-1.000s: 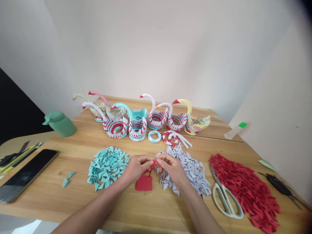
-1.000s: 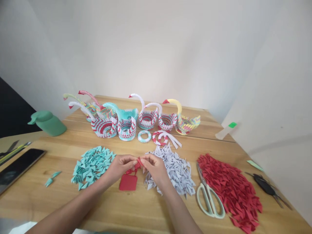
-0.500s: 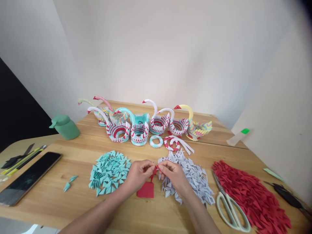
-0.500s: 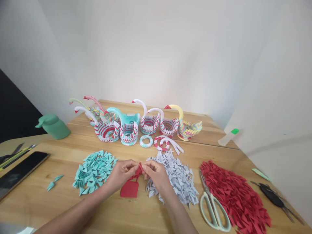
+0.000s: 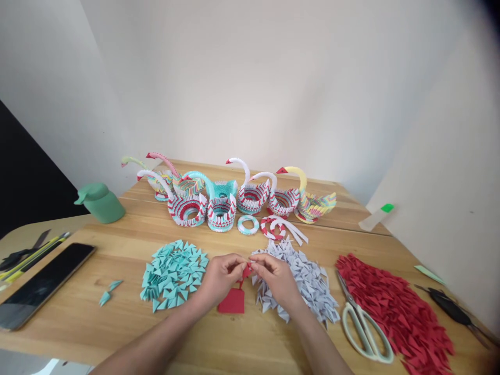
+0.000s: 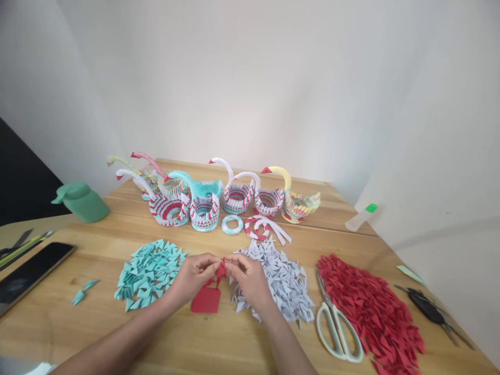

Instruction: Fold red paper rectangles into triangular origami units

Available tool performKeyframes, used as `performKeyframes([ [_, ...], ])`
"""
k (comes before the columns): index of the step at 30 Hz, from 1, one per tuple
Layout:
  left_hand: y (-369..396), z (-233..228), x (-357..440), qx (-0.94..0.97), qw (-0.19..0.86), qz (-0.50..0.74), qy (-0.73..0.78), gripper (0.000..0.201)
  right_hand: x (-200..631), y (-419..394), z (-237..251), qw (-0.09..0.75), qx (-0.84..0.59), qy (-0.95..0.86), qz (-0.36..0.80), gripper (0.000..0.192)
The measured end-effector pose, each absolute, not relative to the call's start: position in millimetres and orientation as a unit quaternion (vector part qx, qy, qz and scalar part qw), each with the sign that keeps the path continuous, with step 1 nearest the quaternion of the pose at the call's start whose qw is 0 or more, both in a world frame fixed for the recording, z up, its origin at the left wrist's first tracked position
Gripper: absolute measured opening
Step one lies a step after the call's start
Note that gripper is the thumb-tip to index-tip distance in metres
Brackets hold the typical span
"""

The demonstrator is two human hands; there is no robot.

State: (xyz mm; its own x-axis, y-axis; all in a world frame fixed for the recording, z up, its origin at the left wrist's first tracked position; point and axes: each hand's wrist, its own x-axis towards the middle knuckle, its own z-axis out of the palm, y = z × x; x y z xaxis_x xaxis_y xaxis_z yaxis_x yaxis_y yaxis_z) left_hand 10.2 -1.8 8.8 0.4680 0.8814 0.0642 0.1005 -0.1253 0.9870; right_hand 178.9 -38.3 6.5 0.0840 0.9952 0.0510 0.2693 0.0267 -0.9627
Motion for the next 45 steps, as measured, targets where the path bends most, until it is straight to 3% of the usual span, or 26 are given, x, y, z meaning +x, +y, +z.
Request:
performKeyframes([
  [6, -4, 5, 10, 0.707, 0.483, 0.357, 0.374, 0.024, 178, -41, 14, 0.449, -0.572, -0.582, 0.363, 0.015],
  [19, 3, 3, 10, 0.653, 0.573, 0.339, 0.361, 0.025, 174, -43, 16, 0.403, -0.574, -0.668, 0.249, 0.015],
  [28, 7, 6, 11, 0.527, 0.651, 0.407, 0.365, 0.031, 180, -42, 15, 0.502, -0.579, -0.536, 0.354, 0.029],
  [36, 4, 9, 14, 0.486, 0.696, 0.403, 0.342, 0.032, 170, -43, 11, 0.479, -0.56, -0.571, 0.362, 0.016],
  [45, 3, 5, 14, 0.538, 0.666, 0.36, 0.371, 0.03, 177, -42, 10, 0.476, -0.587, -0.562, 0.335, 0.018],
])
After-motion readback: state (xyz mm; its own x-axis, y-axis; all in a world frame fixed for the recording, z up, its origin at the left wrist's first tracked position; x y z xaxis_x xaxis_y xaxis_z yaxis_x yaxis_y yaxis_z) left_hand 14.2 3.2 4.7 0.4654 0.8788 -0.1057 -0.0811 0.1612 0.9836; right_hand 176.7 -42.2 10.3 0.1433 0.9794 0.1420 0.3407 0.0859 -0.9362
